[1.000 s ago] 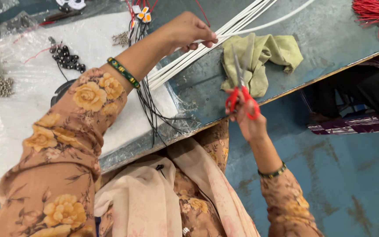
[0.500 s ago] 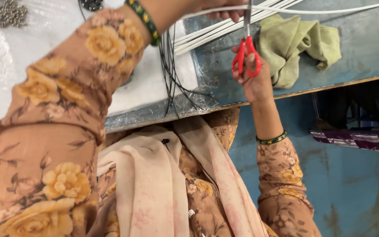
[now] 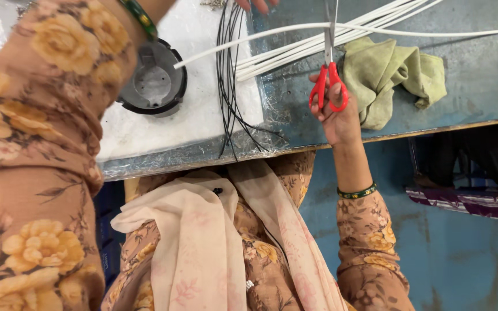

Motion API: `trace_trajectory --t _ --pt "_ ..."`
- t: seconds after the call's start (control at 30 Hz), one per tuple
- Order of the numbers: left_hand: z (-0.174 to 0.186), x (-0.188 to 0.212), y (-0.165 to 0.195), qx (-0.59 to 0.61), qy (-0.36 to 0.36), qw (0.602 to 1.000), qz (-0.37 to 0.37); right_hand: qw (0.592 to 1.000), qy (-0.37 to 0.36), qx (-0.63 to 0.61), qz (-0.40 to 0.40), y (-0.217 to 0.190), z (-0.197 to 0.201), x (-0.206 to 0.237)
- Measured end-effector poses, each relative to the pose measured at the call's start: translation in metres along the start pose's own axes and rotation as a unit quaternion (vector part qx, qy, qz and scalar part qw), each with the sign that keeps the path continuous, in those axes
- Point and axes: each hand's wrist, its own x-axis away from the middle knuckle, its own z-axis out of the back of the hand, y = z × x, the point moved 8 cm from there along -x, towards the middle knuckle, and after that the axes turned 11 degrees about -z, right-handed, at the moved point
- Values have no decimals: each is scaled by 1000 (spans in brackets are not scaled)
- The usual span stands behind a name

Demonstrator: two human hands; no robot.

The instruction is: The person cuts white plastic rods with scissors, then threads a red wire through a white plastic LED mount. They place the mount into a black heat sink, use a green soldering iron to solder the wire connections, and finally insert a white rod into the assembly.

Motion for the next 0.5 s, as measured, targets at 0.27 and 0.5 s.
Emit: trace_trajectory --t 0.27,0.5 --pt "-19 -24 14 -101 -15 995 1 1000 20 21 3 7 -2 3" --pt "-27 -28 24 -40 75 994 -64 998 57 32 9 13 8 7"
